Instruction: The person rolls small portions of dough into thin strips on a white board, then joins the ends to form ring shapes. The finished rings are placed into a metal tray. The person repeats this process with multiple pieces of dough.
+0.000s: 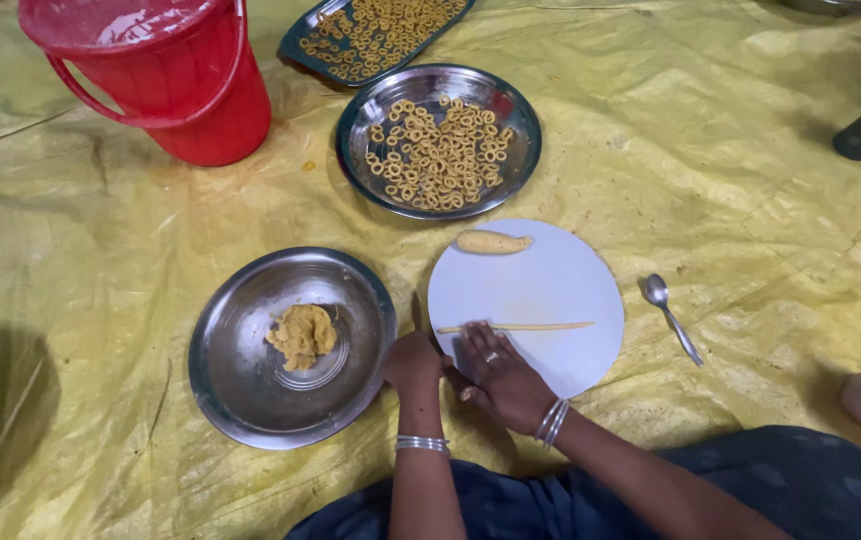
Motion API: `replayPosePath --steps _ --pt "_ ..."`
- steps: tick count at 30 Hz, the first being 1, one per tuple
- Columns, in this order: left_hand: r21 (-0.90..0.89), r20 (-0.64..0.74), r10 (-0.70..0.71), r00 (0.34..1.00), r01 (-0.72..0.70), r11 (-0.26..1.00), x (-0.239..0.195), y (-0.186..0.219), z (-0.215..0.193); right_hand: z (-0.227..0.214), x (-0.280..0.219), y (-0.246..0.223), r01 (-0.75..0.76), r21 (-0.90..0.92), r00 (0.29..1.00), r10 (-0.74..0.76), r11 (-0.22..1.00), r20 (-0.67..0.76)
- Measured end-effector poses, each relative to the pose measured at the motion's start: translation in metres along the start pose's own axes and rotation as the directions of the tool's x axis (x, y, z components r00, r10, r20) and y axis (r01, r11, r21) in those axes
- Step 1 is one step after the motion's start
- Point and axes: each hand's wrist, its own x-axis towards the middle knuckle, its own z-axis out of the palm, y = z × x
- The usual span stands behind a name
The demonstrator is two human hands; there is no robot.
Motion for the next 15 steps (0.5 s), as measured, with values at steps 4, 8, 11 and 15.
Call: replayPosePath --steps 4,8,11,15 --pt "0.003 -0.067 0.019 0.998 -0.019 1.000 0.006 -0.004 0.012 -0.003 0.034 0.013 0.117 -0.061 0.993 -0.117 0.991 0.009" --pt "-0.102 0.100 -0.017 0.995 0.028 0.994 0.013 -0.007 0.015 -0.009 0.084 0.032 0.096 -0.189 0.994 -0.103 0.977 -0.028" --pt "-0.027 0.002 -0.014 1.000 0.014 1.000 0.013 -0.007 0.018 -0.003 0.082 0.034 0.151 -0.223 0.987 -0.158 0.963 -0.014" --pt "-0.075 -0.068 -0.007 0.998 0.002 0.997 0.010 -0.004 0.013 0.003 0.033 0.029 0.249 -0.076 0.968 -0.249 0.965 0.008"
